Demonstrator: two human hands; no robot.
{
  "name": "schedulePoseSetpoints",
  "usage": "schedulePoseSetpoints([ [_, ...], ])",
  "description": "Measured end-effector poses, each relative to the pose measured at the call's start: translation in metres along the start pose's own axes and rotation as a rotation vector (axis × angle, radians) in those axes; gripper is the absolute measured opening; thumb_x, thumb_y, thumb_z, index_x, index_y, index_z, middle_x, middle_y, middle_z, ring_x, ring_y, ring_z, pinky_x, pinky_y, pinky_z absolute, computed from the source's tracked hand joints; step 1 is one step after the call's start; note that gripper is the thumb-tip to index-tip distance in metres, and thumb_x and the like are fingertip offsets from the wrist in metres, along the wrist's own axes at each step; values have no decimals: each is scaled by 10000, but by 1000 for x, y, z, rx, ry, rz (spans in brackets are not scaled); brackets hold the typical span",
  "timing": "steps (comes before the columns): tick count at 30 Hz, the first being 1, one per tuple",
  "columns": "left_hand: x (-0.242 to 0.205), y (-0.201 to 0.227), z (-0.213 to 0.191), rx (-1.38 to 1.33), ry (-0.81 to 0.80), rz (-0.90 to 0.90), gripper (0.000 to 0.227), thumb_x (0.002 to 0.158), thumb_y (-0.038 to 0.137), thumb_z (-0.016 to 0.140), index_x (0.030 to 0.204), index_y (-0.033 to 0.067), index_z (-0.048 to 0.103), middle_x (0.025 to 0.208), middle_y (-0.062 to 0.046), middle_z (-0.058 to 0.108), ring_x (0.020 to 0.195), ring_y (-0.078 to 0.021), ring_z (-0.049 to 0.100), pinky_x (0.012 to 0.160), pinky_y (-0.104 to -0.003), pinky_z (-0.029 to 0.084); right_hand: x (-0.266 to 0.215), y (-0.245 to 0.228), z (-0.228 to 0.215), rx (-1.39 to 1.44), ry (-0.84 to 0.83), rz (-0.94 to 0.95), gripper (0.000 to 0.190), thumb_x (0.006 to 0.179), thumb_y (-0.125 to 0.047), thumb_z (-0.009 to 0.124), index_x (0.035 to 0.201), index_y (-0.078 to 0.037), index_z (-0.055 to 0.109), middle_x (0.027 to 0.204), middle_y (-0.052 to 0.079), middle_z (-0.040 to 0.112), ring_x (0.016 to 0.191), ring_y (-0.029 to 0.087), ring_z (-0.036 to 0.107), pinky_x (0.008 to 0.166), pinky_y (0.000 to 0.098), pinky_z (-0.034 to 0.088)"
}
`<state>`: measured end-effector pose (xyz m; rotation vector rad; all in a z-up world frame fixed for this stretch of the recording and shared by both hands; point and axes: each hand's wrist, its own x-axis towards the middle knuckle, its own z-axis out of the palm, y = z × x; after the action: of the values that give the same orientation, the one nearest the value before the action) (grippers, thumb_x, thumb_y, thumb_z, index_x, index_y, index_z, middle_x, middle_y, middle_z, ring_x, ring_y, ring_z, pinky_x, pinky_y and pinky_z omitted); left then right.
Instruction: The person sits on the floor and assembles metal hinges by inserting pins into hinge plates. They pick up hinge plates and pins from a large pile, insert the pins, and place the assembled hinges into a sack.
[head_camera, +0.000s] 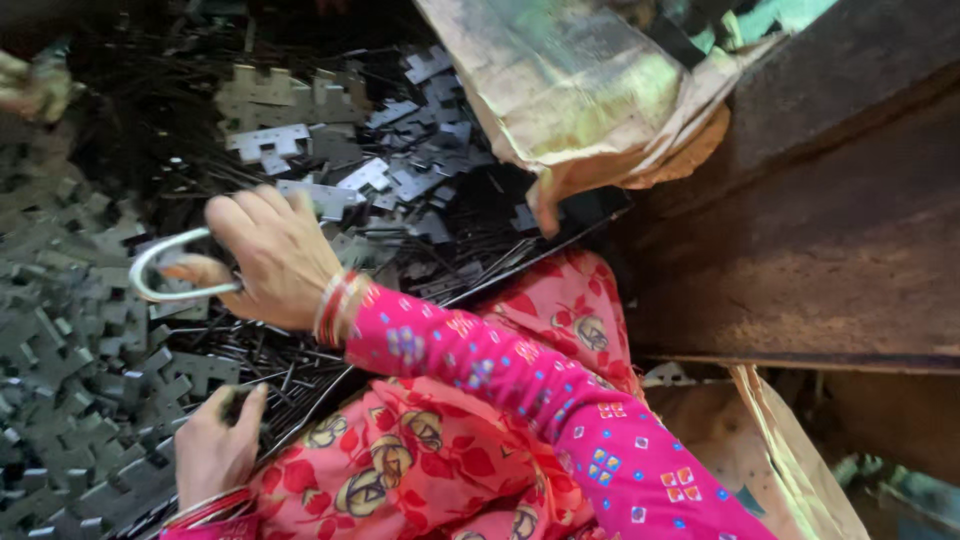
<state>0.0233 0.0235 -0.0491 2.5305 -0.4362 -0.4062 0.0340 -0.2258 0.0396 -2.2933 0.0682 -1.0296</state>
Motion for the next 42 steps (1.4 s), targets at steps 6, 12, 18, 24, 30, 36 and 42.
schedulePoseSetpoints([
  [6,3,-4,-1,-56,-23,-30,368,951,401,658,1038,56,754,846,-203,741,820,-388,730,733,-453,546,14,11,-6,75,-225,-285,474,841,-472,785,997,-102,533,926,71,532,932,290,538,821,442,393],
  [12,18,-23,25,-981,-217,-152,393,997,364,599,1160,28,721,999,-184,742,888,-331,723,776,-437,558,-74,-40,-22,259,-424,-765,427,808,-356,776,1110,-105,609,1047,100,572,1047,314,570,1016,552,429],
  [18,20,12,35,-1762,-392,-116,409,1017,314,535,1304,44,642,1117,-152,725,951,-287,713,839,-411,577,-89,-82,-67,397,-518,-772,454,926,-337,790,1283,-112,619,1391,172,560,1364,345,546,1231,625,368],
  [24,15,62,18,-1845,381,-287,240,1014,235,548,1124,28,600,889,-105,692,720,-283,711,644,-456,629,-108,-83,-82,281,-640,-108,865,820,-321,826,1470,54,395,1405,308,517,1289,457,534,1051,505,463],
  [30,3,57,-19,-1639,383,57,234,1020,266,570,1186,102,593,911,-48,704,823,-185,701,735,-313,557,-89,-72,-15,-27,-706,-73,640,872,-187,703,1427,-5,442,1119,256,657,948,445,669,780,502,549],
  [36,-51,-105,-136,-213,464,-224,455,966,549,581,1021,138,769,999,-157,739,937,-390,686,787,-496,527,-41,-85,75,-173,-782,-154,627,813,-220,724,1350,-16,475,1045,251,654,827,465,677,668,533,548],
  [42,-52,-152,-155,188,879,-252,352,1097,416,533,984,117,678,914,-132,722,789,-403,675,649,-523,504,-34,-122,265,-287,-802,-190,419,909,-149,628,1284,13,533,1056,244,692,856,436,732,701,492,598],
])
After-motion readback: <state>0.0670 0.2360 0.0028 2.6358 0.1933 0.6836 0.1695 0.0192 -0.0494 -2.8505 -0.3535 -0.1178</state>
